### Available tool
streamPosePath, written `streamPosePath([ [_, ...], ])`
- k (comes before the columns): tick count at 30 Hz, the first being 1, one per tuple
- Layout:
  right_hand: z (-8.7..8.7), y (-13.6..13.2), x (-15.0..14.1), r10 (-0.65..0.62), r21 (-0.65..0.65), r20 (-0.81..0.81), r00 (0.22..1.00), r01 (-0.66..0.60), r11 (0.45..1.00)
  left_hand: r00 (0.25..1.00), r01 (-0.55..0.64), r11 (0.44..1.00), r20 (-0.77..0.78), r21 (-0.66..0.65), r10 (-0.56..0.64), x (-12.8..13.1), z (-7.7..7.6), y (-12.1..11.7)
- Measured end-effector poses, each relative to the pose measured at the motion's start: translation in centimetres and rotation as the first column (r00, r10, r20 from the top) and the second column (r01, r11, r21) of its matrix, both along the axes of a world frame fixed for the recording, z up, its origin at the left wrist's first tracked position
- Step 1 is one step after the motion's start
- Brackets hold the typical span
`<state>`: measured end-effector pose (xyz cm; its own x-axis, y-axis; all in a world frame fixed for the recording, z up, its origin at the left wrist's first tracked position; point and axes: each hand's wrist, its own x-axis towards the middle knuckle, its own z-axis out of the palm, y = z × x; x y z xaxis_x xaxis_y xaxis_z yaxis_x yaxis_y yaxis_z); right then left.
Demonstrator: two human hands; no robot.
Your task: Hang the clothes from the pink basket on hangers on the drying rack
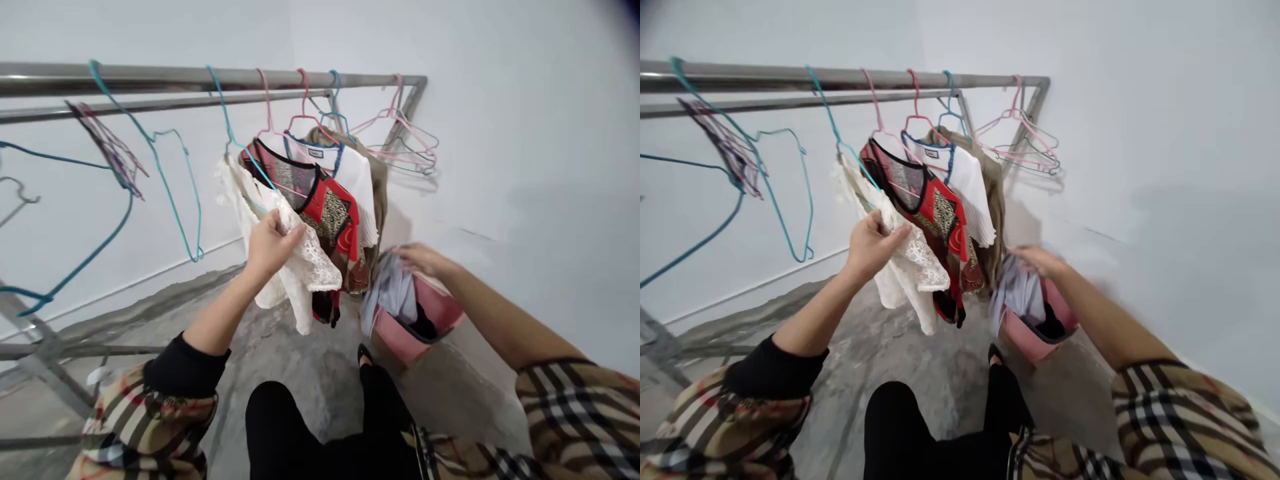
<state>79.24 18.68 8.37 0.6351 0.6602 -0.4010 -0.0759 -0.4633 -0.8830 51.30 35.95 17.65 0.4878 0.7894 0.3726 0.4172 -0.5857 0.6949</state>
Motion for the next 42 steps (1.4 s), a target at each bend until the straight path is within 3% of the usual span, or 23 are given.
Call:
streamPosePath([
  [2,0.6,0.5,-2.5,0.237,0.015,-0.1,0.966,-0.237,0.971,0.998,0.039,0.999,0.043,-0.009,-0.039,-0.4,-0.1,-0.1],
  [3,1.6,0.7,-3.8,0.382,0.057,-0.135,0.914,-0.377,0.924,0.994,0.073,0.997,0.077,-0.013,-0.071,-0.6,-0.1,-0.1],
  [5,4.8,1.1,-6.4,0.642,0.156,-0.127,0.756,-0.624,0.766,0.983,0.128,0.992,0.131,-0.009,-0.126,-1.0,-0.1,-0.1],
  [7,8.2,1.5,-8.8,0.754,0.209,-0.038,0.656,-0.733,0.648,0.984,0.133,0.99,0.115,0.05,-0.138,-1.4,0.0,-0.3],
  [8,9.7,1.9,-9.9,0.76,0.233,0.012,0.65,-0.741,0.63,0.989,0.115,0.987,0.081,0.11,-0.125,-1.6,0.2,-0.5],
  [10,11.9,3.0,-11.9,0.689,0.29,0.1,0.717,-0.684,0.67,0.998,0.066,0.963,-0.006,0.262,-0.067,-2.0,0.6,-1.2],
  [13,13.4,5.5,-14.2,0.56,0.359,0.119,0.82,-0.562,0.745,0.991,0.005,0.892,-0.122,0.452,0.057,-2.5,1.0,-2.3],
  [18,13.9,9.1,-17.1,0.627,0.35,-0.039,0.778,-0.577,0.738,0.94,0.015,0.832,-0.292,0.555,0.178,-3.5,0.9,-3.3],
  [22,14.0,9.7,-18.8,0.606,0.403,-0.145,0.783,-0.512,0.758,0.905,0.046,0.816,-0.37,0.576,0.21,-4.5,1.1,-3.2],
  [26,13.3,9.7,-19.0,0.559,0.415,-0.235,0.795,-0.438,0.797,0.909,0.11,0.816,-0.389,0.568,0.148,-5.2,1.2,-3.1],
  [33,11.3,10.8,-18.8,0.462,0.399,-0.315,0.829,-0.326,0.857,0.947,0.283,0.882,-0.257,0.377,-0.194,-6.1,2.4,-3.3],
  [37,11.3,10.7,-19.1,0.498,0.415,-0.294,0.816,-0.36,0.835,0.961,0.26,0.914,-0.173,0.312,-0.214,-6.4,3.2,-2.8],
  [42,12.2,10.2,-19.1,0.539,0.378,-0.247,0.805,-0.432,0.819,0.97,0.24,0.945,-0.09,0.224,-0.225,-6.4,2.9,-1.8],
])
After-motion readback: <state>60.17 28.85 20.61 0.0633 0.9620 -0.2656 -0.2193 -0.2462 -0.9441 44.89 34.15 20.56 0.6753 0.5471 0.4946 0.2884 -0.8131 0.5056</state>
